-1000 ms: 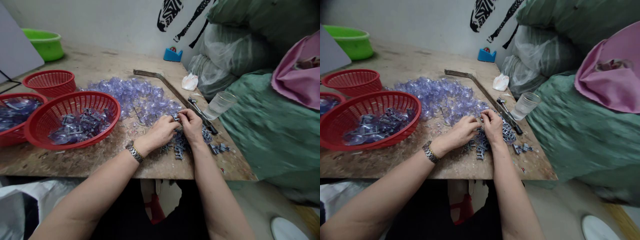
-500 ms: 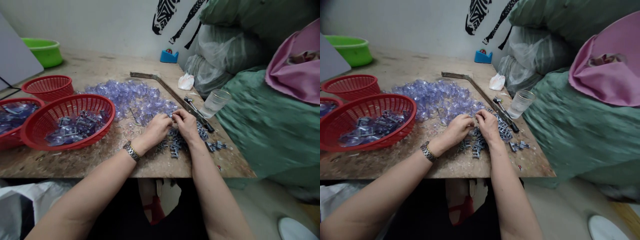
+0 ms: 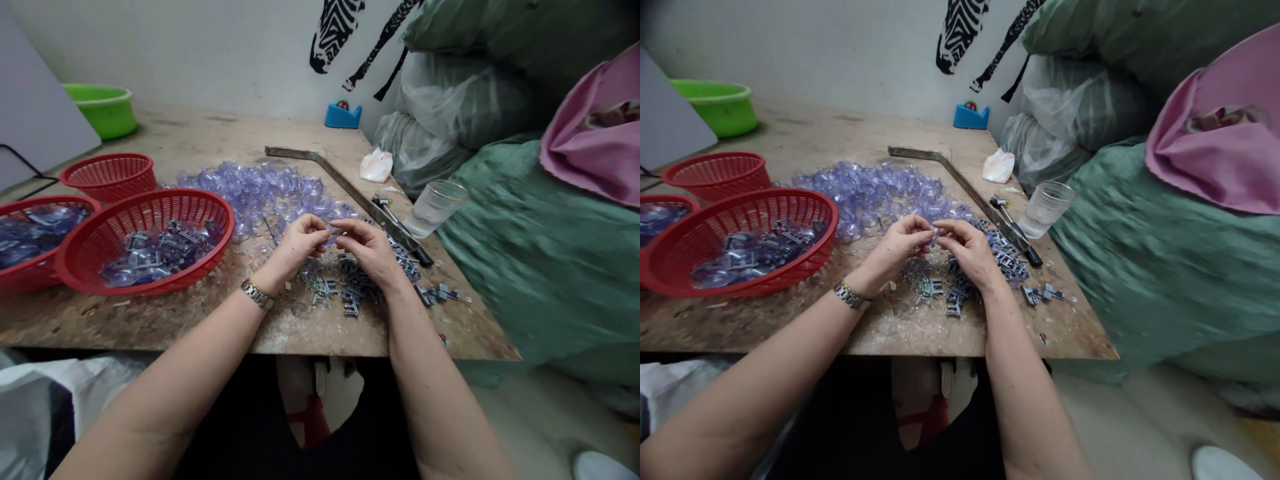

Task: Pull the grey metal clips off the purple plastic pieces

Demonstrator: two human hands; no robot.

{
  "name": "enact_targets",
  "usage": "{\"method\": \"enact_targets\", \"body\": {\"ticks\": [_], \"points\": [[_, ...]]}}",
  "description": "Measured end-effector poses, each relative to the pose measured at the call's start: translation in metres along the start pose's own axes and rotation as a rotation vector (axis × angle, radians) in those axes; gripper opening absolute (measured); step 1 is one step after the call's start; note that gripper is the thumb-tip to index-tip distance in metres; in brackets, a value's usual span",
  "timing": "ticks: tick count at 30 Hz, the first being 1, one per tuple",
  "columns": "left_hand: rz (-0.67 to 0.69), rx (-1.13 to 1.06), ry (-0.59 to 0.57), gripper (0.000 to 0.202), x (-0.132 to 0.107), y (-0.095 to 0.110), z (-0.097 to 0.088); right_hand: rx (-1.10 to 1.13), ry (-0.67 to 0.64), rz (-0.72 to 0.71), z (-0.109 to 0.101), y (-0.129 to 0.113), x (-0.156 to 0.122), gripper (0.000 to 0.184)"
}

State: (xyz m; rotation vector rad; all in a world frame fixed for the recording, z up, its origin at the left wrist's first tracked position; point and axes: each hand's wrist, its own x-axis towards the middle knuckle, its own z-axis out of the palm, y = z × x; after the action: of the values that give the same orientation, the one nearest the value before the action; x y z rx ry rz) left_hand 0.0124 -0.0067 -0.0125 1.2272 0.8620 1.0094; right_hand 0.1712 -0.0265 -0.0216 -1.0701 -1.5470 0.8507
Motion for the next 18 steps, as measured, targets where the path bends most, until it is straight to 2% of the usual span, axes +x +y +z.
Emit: {"method": "enact_targets", "body": {"ticks": [4,6,9,14,16,18], "points": [[0.058,0.121,0.010,0.010,0.001,-0.001,0.000,-0.108,0.032,-0.024,-0.002,-0.003,0.000,0.013],[0.087,0.159,-0.008,0.015,0.000,0.001,-0.002,-0.141,0.046,-0.022,-0.004,-0.005,0.000,0.014],[0.113,0.196,-0.102,0.023,-0.001,0.005,-0.004,-0.150,0.040,0.015,-0.006,-0.006,0.000,0.018],[0.090,0.298,-0.195,0.010,0.001,0.004,-0.008,-0.226,-0.028,0.040,-0.009,-0.003,0.000,0.019],[0.076,0.313,-0.178,0.011,0.003,0.001,-0.009,-0.339,-0.015,0.036,-0.010,-0.001,-0.001,0.018],[0.065,0.322,-0.125,0.010,0.004,-0.001,-0.009,-0.552,0.017,0.028,-0.013,0.000,-0.002,0.016]]}}
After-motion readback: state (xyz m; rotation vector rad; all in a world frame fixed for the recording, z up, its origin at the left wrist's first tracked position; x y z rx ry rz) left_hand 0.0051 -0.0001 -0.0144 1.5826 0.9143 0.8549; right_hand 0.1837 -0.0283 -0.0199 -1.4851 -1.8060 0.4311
